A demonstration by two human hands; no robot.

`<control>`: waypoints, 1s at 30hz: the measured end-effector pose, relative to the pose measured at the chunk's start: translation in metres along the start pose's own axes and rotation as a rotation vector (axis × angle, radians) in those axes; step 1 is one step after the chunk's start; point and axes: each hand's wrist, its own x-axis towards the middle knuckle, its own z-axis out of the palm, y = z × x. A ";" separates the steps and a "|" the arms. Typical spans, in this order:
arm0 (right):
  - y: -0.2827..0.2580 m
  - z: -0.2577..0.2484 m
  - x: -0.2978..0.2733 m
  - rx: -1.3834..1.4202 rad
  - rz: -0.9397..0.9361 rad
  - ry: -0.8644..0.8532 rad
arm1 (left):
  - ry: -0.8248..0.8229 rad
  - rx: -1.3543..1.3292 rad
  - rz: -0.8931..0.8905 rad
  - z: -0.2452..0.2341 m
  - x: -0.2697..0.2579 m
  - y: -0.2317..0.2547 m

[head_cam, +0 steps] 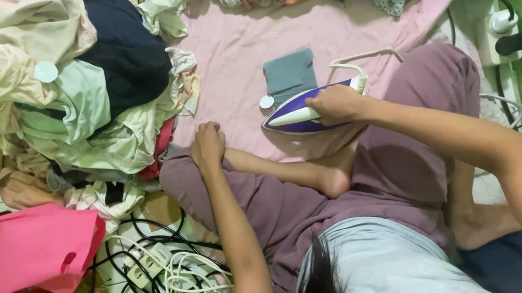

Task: Ironing and folding small pieces of clothing while sitting on the floor.

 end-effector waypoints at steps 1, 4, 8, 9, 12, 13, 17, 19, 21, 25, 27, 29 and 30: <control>-0.002 -0.001 -0.002 0.000 0.004 -0.003 | -0.004 -0.002 0.003 0.000 0.002 0.000; -0.009 0.002 -0.003 -0.030 0.019 -0.006 | -0.048 0.002 -0.035 -0.004 0.005 0.005; -0.028 0.019 0.011 0.037 0.020 0.079 | -0.090 -0.064 -0.076 -0.015 0.006 0.011; -0.035 0.022 0.015 0.064 0.019 0.109 | -0.085 -0.080 -0.091 -0.016 0.007 0.011; -0.043 0.035 0.036 0.084 0.027 0.155 | -0.085 -0.066 -0.103 -0.009 0.012 0.008; -0.047 0.030 0.036 0.082 0.021 0.156 | -0.081 -0.067 -0.108 -0.011 0.011 0.010; -0.058 0.022 0.037 0.111 0.022 0.190 | -0.093 -0.064 -0.111 -0.019 0.003 0.016; -0.057 0.024 0.039 0.113 0.018 0.181 | -0.104 -0.055 -0.101 -0.023 -0.001 0.019; -0.054 0.030 0.041 0.112 0.014 0.185 | -0.075 -0.053 -0.092 -0.027 -0.007 0.024; -0.044 0.030 0.037 0.066 -0.001 0.148 | -0.078 -0.031 -0.044 -0.026 -0.012 0.020; -0.038 0.031 0.028 0.059 0.004 0.119 | -0.081 -0.038 -0.019 -0.026 -0.015 0.022; -0.032 0.028 0.017 0.049 0.015 0.111 | -0.085 -0.034 -0.017 -0.026 -0.014 0.020; -0.027 0.028 0.011 0.039 0.027 0.101 | -0.091 -0.030 -0.015 -0.025 -0.014 0.020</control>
